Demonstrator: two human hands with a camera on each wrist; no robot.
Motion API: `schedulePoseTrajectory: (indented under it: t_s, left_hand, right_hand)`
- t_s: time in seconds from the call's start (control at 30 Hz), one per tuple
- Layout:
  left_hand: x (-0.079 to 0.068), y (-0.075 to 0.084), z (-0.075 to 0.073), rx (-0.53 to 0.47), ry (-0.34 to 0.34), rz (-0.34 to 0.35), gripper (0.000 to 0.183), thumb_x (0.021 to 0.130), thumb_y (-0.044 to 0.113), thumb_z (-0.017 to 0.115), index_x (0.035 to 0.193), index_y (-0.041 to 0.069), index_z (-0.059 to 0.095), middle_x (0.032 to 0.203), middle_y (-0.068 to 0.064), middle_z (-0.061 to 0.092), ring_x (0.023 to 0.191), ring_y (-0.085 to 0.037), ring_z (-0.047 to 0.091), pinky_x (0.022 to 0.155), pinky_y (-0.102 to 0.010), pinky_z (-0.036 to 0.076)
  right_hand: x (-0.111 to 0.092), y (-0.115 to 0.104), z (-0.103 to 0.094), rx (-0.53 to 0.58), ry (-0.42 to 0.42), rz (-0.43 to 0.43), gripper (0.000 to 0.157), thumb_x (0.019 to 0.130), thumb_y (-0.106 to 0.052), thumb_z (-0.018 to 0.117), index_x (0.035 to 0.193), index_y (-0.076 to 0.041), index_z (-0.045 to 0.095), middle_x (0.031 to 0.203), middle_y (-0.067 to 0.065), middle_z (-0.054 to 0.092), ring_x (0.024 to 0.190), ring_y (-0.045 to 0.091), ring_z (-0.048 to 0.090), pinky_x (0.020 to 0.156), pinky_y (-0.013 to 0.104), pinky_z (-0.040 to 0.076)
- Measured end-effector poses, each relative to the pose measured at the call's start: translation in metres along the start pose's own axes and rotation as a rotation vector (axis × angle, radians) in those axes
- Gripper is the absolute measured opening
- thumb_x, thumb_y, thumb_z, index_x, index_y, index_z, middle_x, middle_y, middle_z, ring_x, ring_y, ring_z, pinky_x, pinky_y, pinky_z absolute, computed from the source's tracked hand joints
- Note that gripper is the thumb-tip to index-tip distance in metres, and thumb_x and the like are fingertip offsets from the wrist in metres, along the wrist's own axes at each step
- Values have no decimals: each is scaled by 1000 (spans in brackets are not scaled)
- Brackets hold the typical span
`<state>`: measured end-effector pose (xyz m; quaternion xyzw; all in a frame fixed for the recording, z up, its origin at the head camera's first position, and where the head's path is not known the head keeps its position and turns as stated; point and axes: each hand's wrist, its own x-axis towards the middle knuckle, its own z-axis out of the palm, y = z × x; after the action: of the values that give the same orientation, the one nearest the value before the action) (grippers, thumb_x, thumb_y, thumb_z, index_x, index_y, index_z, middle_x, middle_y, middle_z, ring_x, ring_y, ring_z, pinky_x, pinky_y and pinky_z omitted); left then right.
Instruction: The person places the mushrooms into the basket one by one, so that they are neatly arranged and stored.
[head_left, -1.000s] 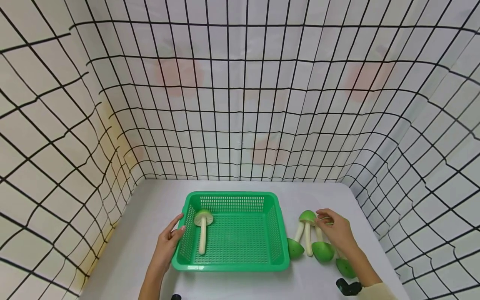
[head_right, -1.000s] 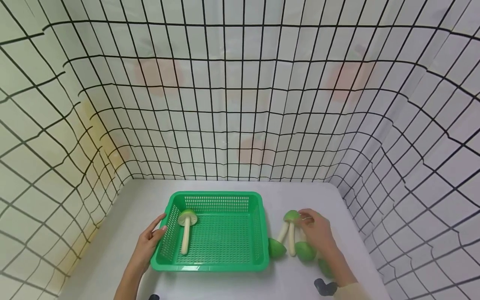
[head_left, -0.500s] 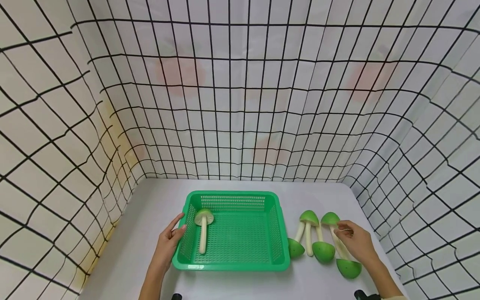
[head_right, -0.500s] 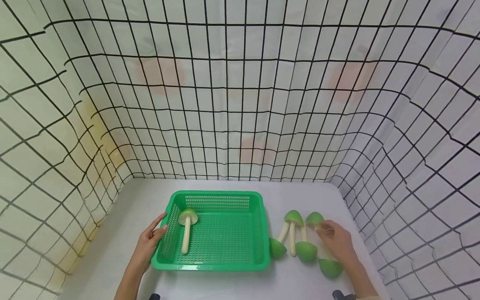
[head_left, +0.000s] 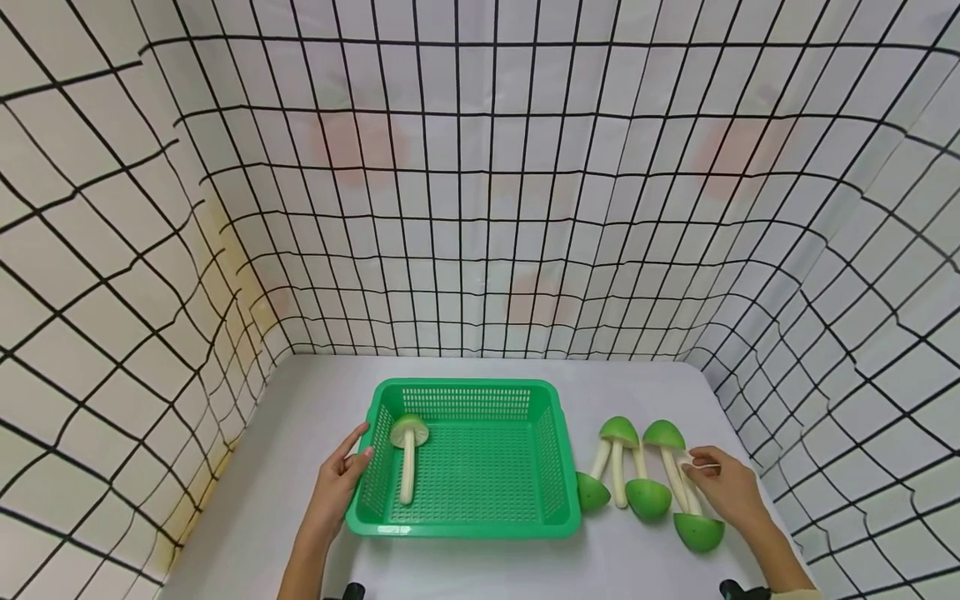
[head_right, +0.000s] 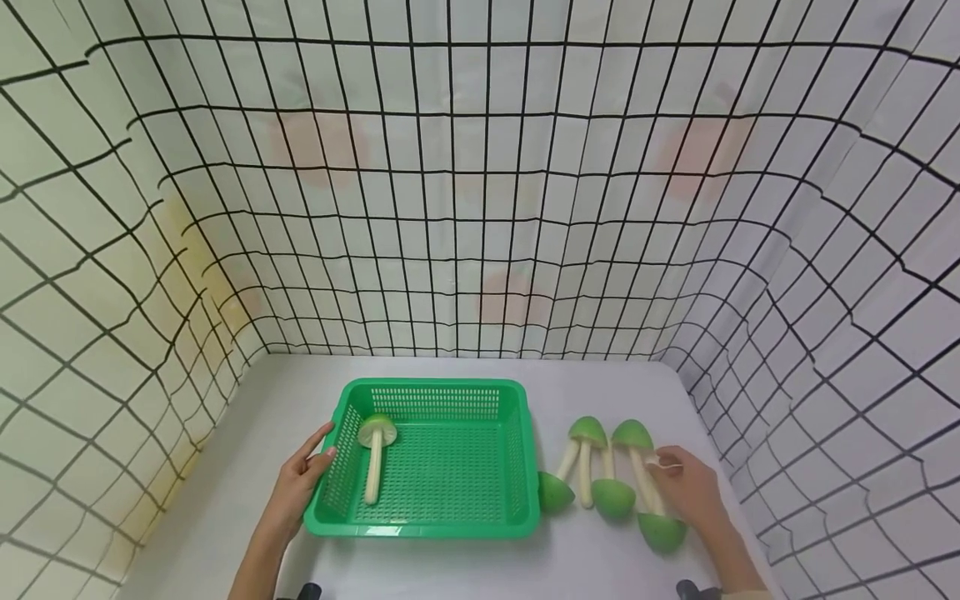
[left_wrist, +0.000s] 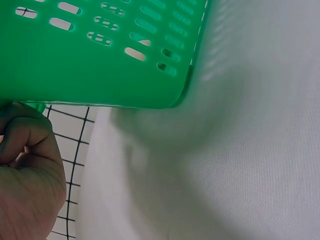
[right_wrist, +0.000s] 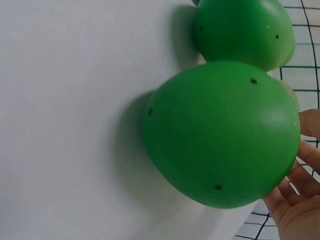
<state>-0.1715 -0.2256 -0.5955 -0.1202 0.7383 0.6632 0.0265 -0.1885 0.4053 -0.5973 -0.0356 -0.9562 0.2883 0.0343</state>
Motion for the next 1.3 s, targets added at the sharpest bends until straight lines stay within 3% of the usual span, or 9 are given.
schedulePoseTrajectory:
  t_s: [0.27, 0.53, 0.6, 0.9, 1.07, 1.3]
  left_hand:
    - [-1, 0, -3, -3, -7, -32, 55, 102, 40, 64, 154, 36, 47, 89, -9, 64, 71, -15, 61, 63, -28, 54]
    - [-2, -2, -2, -15, -8, -48, 55, 102, 39, 65, 154, 36, 47, 91, -11, 67, 72, -16, 62, 64, -29, 54]
    - [-2, -2, 0, -15, -5, -52, 55, 102, 39, 65, 154, 35, 47, 90, -9, 66, 71, -15, 62, 64, -28, 53]
    - [-2, 1, -1, -15, -6, -45, 55, 102, 41, 65, 154, 37, 46, 91, -8, 64, 72, -15, 60, 64, -28, 52]
    - [-1, 3, -1, -29, -7, -46, 56, 102, 41, 64, 154, 37, 46, 102, -13, 70, 77, -18, 65, 66, -30, 56]
    - [1, 3, 1, -33, 0, -51, 55, 102, 39, 65, 154, 36, 47, 101, -13, 70, 77, -19, 66, 65, -30, 56]
  right_hand:
    - [4, 18, 7, -5, -64, 16, 50, 98, -36, 70, 128, 3, 63, 111, 17, 72, 97, 30, 71, 73, 27, 53]
    - [9, 20, 6, -7, -143, 60, 61, 100, -36, 66, 137, 11, 51, 119, 27, 66, 109, 45, 67, 86, 51, 56]
    - [10, 22, 6, -8, -163, 80, 62, 101, -37, 65, 137, 11, 50, 120, 28, 66, 110, 46, 67, 87, 52, 56]
    - [13, 30, 17, 22, -204, 108, 58, 99, -37, 66, 131, 10, 56, 117, 23, 67, 105, 36, 69, 77, 35, 55]
    - [11, 20, 11, 20, -232, 130, 62, 99, -38, 66, 131, 14, 54, 110, 24, 68, 92, 29, 68, 71, 34, 55]
    - [9, 20, 8, 98, -260, 207, 60, 97, -33, 69, 129, 15, 54, 95, 13, 71, 66, 17, 66, 58, 33, 55]
